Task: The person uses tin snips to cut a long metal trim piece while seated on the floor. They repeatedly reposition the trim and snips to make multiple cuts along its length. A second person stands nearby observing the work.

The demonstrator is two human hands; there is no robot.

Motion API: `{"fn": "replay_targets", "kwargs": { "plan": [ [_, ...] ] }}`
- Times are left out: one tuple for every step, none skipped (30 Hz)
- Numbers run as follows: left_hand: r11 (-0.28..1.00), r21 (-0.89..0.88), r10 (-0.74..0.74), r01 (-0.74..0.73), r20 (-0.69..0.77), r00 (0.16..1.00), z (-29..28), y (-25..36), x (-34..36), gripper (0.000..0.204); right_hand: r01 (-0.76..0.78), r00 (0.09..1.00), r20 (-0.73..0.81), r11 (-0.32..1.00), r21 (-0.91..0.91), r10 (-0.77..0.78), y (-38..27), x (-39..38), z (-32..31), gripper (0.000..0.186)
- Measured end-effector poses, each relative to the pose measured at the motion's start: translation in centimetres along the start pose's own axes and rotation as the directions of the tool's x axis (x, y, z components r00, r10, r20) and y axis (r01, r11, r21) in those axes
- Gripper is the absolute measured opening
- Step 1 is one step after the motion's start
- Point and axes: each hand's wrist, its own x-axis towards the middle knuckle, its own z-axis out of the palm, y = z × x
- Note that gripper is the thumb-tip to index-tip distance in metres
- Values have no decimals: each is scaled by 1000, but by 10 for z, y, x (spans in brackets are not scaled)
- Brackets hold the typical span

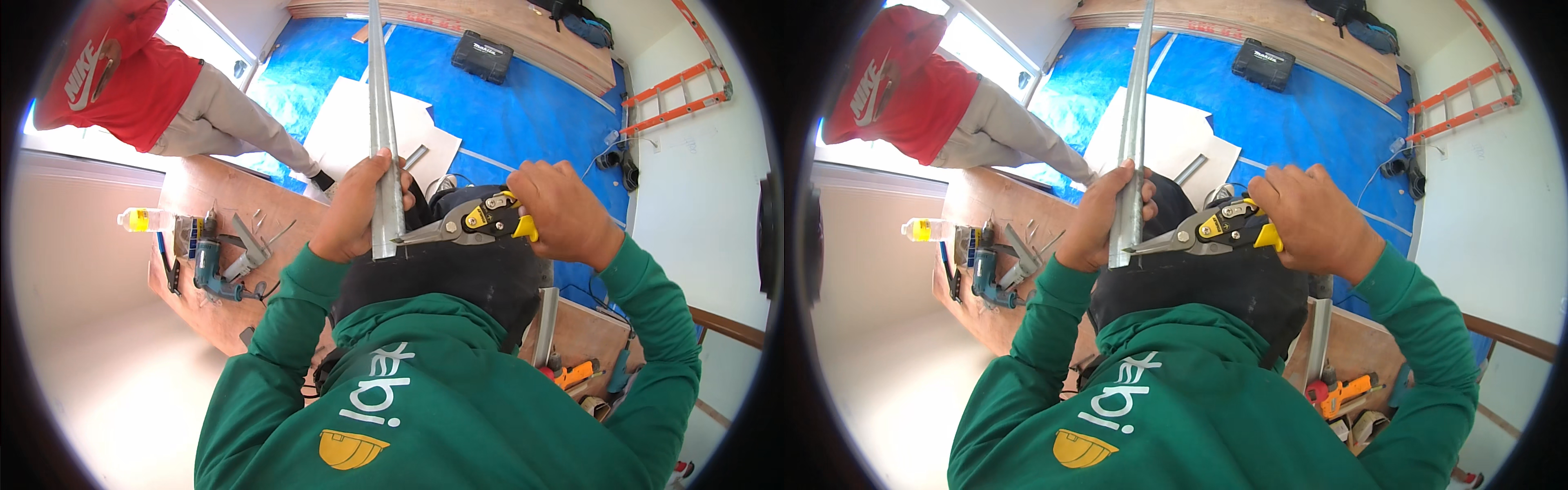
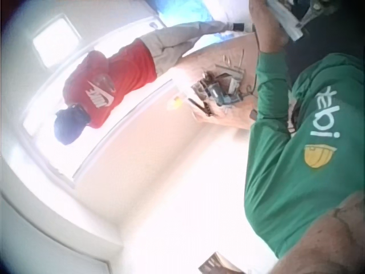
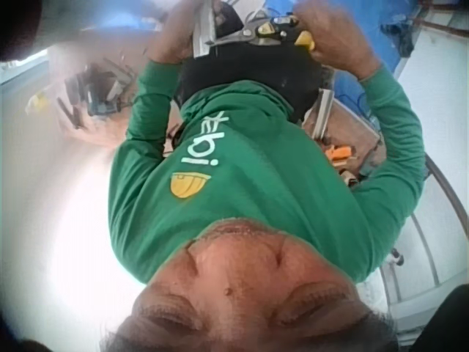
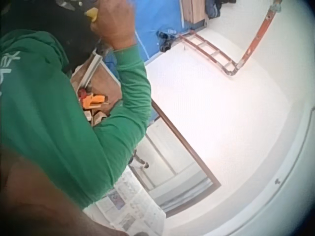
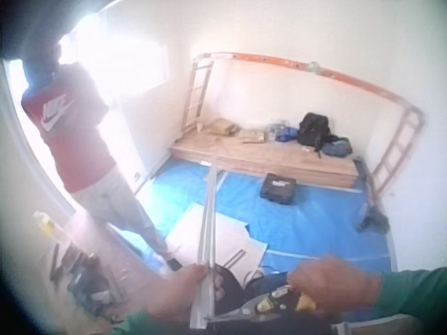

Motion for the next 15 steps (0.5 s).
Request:
{"fn": "replay_targets", "kwargs": {
  "plan": [
    [1000,-18,-2,2,-4,1000,1,-3,-1,36,8,995,95,998,65,-14,4,4,-3,49],
    [999,-36,-4,3,-7,1000,1,-5,-3,36,0,986,162,986,168,-27,7,7,-1,47],
    [1000,-27,-6,6,-23,1000,-1,-6,-4,36,-16,973,228,964,267,-47,11,11,3,46],
    [1000,-24,-8,8,-34,999,-1,-7,-4,37,-43,953,296,934,356,-69,14,14,5,45],
    [1000,-22,-11,10,-45,999,-2,-8,-4,37,-98,914,393,886,454,-101,18,17,6,43],
    [1000,-18,-6,5,-28,1000,-4,-8,-3,36,-164,865,482,827,537,-142,21,20,7,41],
    [1000,-11,-3,3,-12,1000,-7,-8,-3,35,-241,807,559,757,608,-192,23,23,10,39],
    [1000,-4,0,0,5,1000,-9,-9,-3,34,-332,749,616,668,666,-242,26,26,14,37],
    [1000,6,-10,10,-6,1000,-10,-11,-4,34,-348,726,621,621,703,-296,29,28,21,37],
    [1000,17,-18,18,-11,1000,-10,-12,-3,35,-366,705,621,573,733,-344,33,29,29,37],
    [999,33,-30,31,-20,999,-11,-13,-4,35,-385,684,613,518,764,-395,36,28,37,37],
    [999,34,-26,27,-19,999,-12,-15,-4,36,-522,608,668,418,743,-429,39,29,43,38],
    [999,37,-19,19,-16,1000,-13,-15,-4,36,-647,527,707,317,694,-471,41,30,47,39],
    [999,40,-12,12,-13,1000,-14,-16,-4,37,-757,445,730,217,616,-519,43,31,52,40],
    [999,34,-24,25,-14,1000,-13,-18,-5,38,-783,410,715,183,594,-567,43,30,59,41]
  ]
}}
